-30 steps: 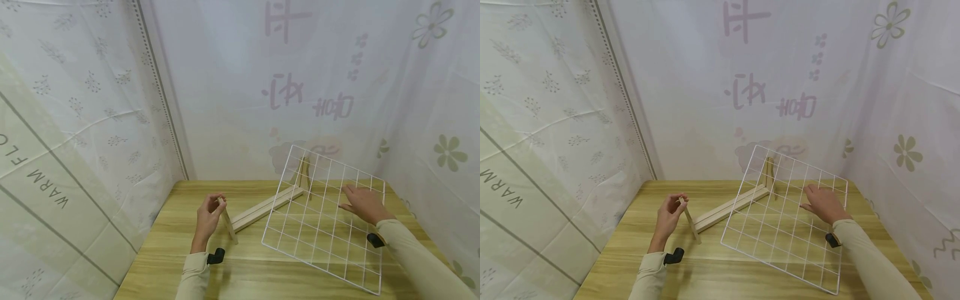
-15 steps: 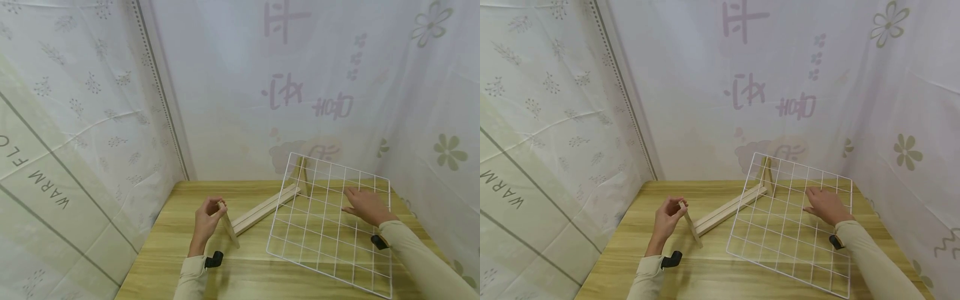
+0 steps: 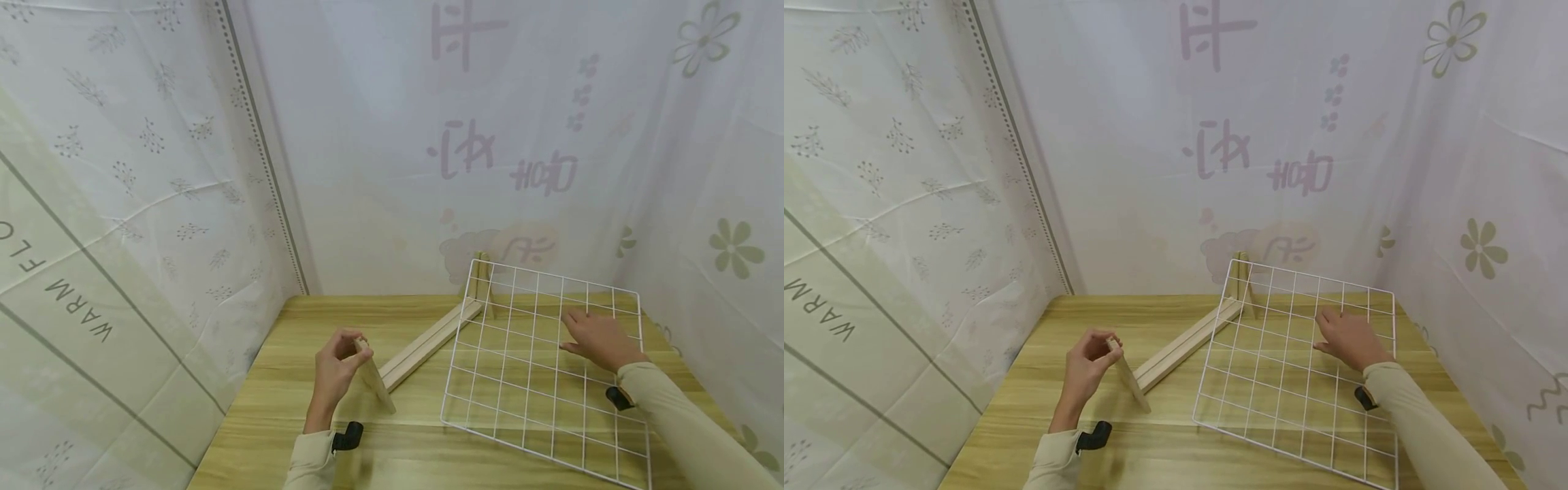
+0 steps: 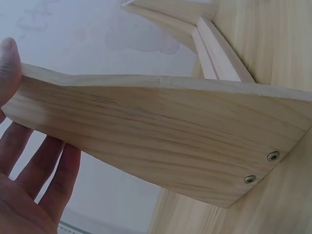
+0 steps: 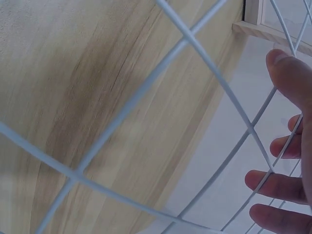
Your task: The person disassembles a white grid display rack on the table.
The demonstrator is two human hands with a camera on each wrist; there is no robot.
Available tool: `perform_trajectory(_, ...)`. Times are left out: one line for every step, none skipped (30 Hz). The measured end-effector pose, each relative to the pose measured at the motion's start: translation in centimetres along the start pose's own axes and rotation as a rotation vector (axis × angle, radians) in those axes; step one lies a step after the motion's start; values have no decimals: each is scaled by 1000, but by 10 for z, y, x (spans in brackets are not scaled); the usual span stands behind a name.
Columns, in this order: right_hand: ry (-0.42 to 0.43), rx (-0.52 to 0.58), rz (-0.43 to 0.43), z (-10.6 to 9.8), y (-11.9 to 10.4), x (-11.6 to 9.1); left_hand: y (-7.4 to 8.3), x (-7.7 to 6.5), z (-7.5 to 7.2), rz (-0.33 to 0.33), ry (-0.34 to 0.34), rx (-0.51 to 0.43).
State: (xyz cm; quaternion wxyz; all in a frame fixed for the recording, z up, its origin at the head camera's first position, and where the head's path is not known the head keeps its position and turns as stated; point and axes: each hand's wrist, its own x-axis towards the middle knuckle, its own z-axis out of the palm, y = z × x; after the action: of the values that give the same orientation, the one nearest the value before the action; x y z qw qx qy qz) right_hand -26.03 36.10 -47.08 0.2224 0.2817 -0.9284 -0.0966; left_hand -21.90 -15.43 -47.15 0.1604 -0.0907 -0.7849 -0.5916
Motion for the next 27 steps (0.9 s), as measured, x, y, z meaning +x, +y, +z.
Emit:
perform_trajectory(5, -6, -2, 0, 0, 0, -4, 0, 1, -4, 11, 6)
perform_trajectory(12, -16, -4, 1, 0, 0, -8, -1, 2, -9, 22, 16)
perform_trajectory(18, -28, -8, 1, 0, 0, -11, -2, 3, -14, 29, 24)
perform_trajectory(24, -35, -16, 2, 0, 0, -15, -2, 4, -18, 35, 34)
perform_trajectory(30, -41, -23, 2, -1, 0, -15, -4, 4, -12, 37, 42)
perform_trajectory(35, -46, -29, 3, -1, 0, -15, -5, 4, -4, 38, 50)
perform_trajectory(38, -49, -34, 3, -1, -1, -15, -6, 4, 5, 38, 57)
perform_trajectory(36, -49, -38, 3, -1, -1, -14, -8, 5, 16, 36, 61)
perform_trajectory(34, -45, -41, 3, -2, -1, -13, -9, 5, 26, 34, 63)
perform_trajectory(30, -40, -43, 4, -2, -2, -12, -11, 5, 34, 34, 65)
perform_trajectory(24, -38, -40, 4, -2, -2, -11, -13, 5, 36, 33, 63)
perform_trajectory(18, -35, -37, 4, -2, -3, -10, -15, 6, 36, 33, 59)
perform_trajectory(13, -34, -34, 4, -3, -4, -9, -17, 6, 36, 34, 57)
perform_trajectory(7, -34, -32, 5, -3, -4, -9, -18, 7, 36, 36, 55)
perform_trajectory(5, -38, -31, 6, -3, -5, -8, -20, 8, 37, 39, 59)
perform_trajectory(4, -42, -30, 6, -3, -5, -7, -22, 9, 27, 46, 62)
perform_trajectory(2, -43, -28, 7, -3, -6, -6, -24, 10, 24, 48, 66)
perform_trajectory(0, -44, -26, 8, -2, -6, -6, -25, 10, 24, 51, 73)
perform_trajectory(-3, -46, -26, 8, -2, -5, -5, -26, 11, 25, 55, 81)
perform_trajectory(-7, -45, -23, 8, -3, -5, -4, -28, 11, 26, 59, 88)
perform_trajectory(-13, -40, -17, 8, -3, -5, -3, -29, 12, 30, 61, 95)
perform_trajectory(-18, -32, -12, 8, -3, -4, -3, -30, 12, 34, 63, 97)
perform_trajectory(-27, -21, -5, 8, -4, -4, -3, -32, 12, 50, 61, 100)
perform_trajectory(-33, -13, 0, 8, -5, -3, -2, -33, 13, 63, 66, 102)
perform_trajectory(-40, -5, 6, 8, -5, -3, -1, -34, 14, 78, 70, 103)
perform_trajectory(-46, 1, 12, 9, -6, -3, -1, -36, 15, 94, 73, 102)
perform_trajectory(-48, 5, 16, 10, -6, -3, -1, -37, 16, 103, 74, 104)
